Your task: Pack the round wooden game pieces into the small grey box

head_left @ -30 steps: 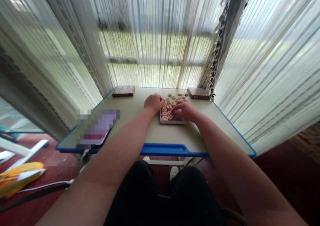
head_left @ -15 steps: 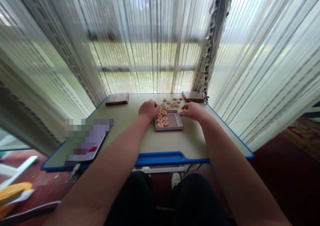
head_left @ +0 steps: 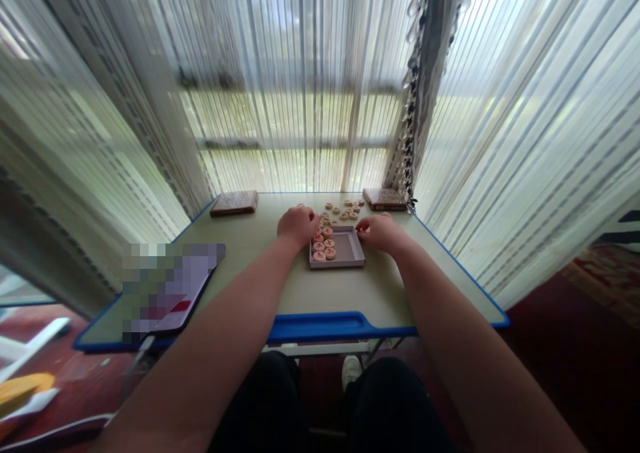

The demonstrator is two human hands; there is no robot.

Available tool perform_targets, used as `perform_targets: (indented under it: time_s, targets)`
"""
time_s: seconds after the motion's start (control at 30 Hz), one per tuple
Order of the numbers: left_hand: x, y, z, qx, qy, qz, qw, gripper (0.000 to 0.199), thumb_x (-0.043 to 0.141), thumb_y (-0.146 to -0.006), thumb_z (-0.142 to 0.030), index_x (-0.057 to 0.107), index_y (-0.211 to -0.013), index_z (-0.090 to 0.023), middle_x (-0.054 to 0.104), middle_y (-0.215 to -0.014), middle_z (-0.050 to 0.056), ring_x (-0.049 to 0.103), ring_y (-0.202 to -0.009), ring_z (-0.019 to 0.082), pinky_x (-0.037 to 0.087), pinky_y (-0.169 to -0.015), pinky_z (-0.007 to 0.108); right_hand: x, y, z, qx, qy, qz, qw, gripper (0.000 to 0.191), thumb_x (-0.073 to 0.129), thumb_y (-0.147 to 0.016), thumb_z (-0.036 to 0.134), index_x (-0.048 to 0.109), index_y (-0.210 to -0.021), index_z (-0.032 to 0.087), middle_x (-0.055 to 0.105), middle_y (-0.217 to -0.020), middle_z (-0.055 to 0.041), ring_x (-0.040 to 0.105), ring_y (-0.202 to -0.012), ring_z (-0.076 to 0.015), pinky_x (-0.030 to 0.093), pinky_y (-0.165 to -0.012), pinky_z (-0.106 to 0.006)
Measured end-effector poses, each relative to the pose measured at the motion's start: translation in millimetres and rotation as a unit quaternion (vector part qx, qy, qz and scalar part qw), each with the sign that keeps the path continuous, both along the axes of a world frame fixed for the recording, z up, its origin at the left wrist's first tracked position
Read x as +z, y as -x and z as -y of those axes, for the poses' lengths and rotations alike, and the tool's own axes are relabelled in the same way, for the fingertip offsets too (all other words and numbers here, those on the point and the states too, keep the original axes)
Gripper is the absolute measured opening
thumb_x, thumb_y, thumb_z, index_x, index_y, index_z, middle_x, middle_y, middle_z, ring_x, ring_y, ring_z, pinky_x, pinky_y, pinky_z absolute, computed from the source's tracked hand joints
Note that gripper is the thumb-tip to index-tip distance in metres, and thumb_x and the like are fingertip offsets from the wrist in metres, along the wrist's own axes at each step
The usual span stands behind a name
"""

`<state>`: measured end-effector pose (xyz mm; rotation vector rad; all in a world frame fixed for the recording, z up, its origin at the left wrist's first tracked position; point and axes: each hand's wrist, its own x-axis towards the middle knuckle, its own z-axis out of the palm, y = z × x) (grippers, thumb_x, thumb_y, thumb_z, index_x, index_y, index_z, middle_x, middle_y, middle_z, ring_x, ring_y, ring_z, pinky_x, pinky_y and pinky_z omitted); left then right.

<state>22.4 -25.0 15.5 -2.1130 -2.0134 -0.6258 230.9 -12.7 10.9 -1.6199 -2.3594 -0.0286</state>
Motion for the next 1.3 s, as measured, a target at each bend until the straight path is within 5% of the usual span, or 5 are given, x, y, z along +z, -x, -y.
perform_targets:
  time_s: [0.2, 0.4, 0.6, 0.87, 1.3]
  targets:
    - [-1.8, 0.3, -2.7, -0.009, -0.02, -0.016, 1.0, 0.04, 0.034, -0.08, -0.039, 0.067, -0.077, -0.018, 0.066, -0.08, 0.01, 0.06, -0.075, 0.02, 0.044, -0.066, 0.029, 8.3, -2.6, 7.6, -0.009, 0.037, -0.074, 0.997, 0.037, 0.06, -0.068, 0.025, 0.062, -0.104, 0.02, 0.066, -0.095, -0.0041, 0.058, -0.087, -0.0188, 0.04, -0.078, -0.025]
    - [0.3, -2.0, -2.3, -0.023, -0.036, -0.029, 0.999, 0.041, 0.033, -0.08, -0.041, 0.067, -0.077, -0.019, 0.065, -0.081, 0.009, 0.059, -0.076, 0.019, 0.043, -0.065, 0.028, 6.8, -7.1, 2.6, -0.031, 0.061, -0.035, 0.997, 0.028, 0.058, -0.068, 0.037, 0.068, -0.088, 0.019, 0.068, -0.086, -0.0052, 0.06, -0.079, -0.0188, 0.042, -0.07, -0.024]
    - [1.0, -2.6, -3.2, -0.023, -0.037, -0.028, 0.999, 0.041, 0.034, -0.08, -0.042, 0.067, -0.077, -0.019, 0.065, -0.081, 0.009, 0.059, -0.076, 0.019, 0.043, -0.066, 0.028, 7.4, -4.8, 4.8, -0.028, 0.026, -0.093, 0.995, 0.025, 0.059, -0.068, 0.031, 0.067, -0.088, 0.019, 0.068, -0.081, -0.0041, 0.06, -0.073, -0.0171, 0.042, -0.064, -0.023]
    - [-0.3, 0.9, -5.4, -0.017, -0.035, -0.036, 0.999, 0.042, 0.032, -0.08, -0.041, 0.067, -0.078, -0.018, 0.065, -0.082, 0.01, 0.059, -0.075, 0.02, 0.043, -0.064, 0.028, 5.6, 31.7, 22.4, 0.192, -0.037, -0.17, 0.966, 0.014, 0.062, -0.068, 0.027, 0.067, -0.079, 0.018, 0.067, -0.076, -0.0025, 0.055, -0.073, -0.0133, 0.04, -0.071, -0.024]
    - [1.6, -0.4, -4.6, -0.015, -0.031, -0.04, 0.999, 0.042, 0.032, -0.08, -0.041, 0.067, -0.081, -0.018, 0.065, -0.082, 0.01, 0.059, -0.077, 0.02, 0.043, -0.066, 0.029, -3.3, 38.3, 18.1, 0.229, -0.018, -0.126, 0.965, 0.017, 0.062, -0.07, 0.034, 0.07, -0.078, 0.021, 0.066, -0.075, -0.0028, 0.054, -0.077, -0.0157, 0.039, -0.075, -0.027]
